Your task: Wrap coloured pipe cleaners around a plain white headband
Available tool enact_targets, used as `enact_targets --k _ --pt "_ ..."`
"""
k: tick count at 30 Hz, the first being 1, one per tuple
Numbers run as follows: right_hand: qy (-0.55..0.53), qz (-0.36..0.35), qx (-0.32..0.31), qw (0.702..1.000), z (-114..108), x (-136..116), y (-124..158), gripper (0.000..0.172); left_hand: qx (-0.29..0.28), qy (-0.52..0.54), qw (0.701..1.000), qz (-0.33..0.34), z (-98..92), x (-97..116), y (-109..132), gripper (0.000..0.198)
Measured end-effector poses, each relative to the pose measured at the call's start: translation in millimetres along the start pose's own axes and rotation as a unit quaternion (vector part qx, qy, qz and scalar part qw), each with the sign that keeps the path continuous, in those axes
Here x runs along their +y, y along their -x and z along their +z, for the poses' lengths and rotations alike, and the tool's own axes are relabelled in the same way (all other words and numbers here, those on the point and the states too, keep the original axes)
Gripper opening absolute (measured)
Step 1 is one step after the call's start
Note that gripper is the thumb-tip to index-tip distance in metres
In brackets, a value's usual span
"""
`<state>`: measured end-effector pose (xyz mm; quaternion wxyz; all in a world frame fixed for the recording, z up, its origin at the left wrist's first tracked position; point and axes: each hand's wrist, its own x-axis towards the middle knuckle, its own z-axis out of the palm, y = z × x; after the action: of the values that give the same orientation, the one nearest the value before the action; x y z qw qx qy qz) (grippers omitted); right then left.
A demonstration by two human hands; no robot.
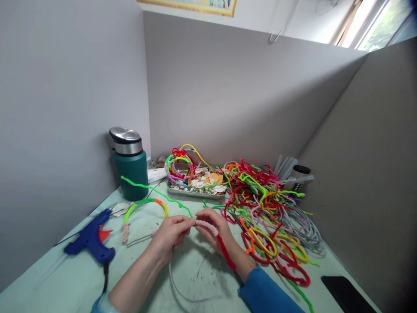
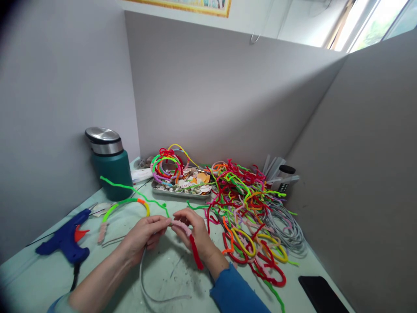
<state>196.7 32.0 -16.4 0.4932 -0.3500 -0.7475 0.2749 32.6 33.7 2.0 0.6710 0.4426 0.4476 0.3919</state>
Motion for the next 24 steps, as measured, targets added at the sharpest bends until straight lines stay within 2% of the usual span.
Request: enact_targets --k 3,5,11,16,24 --pt "-0.050 0.041 -0.026 0.998 -5 2 -1 0.029 -0.011 -0.002 1.000 -0.004 0.9 3 2 0.032" --pt "-0.056 0.037 -0.033 0.997 -7 4 -1 0.034 -0.022 -0.006 1.000 -0.009 2.0 5 4 0.029" --pt "0.013 -0.084 -0.049 0.995 -1 14 -3 0.026 -0.047 -0.025 0.998 -0.029 7.1 5 9 0.031" --pt "0.073 -0.102 0.011 0.992 -1 22 -3 0.017 -0.061 -0.039 0.997 0.027 9.0 6 9 0.032" --pt "0.136 -0.130 0.044 0.981 -2 16 -5 0.017 -0.035 -0.115 0.984 0.129 8.1 6 7 0.031"
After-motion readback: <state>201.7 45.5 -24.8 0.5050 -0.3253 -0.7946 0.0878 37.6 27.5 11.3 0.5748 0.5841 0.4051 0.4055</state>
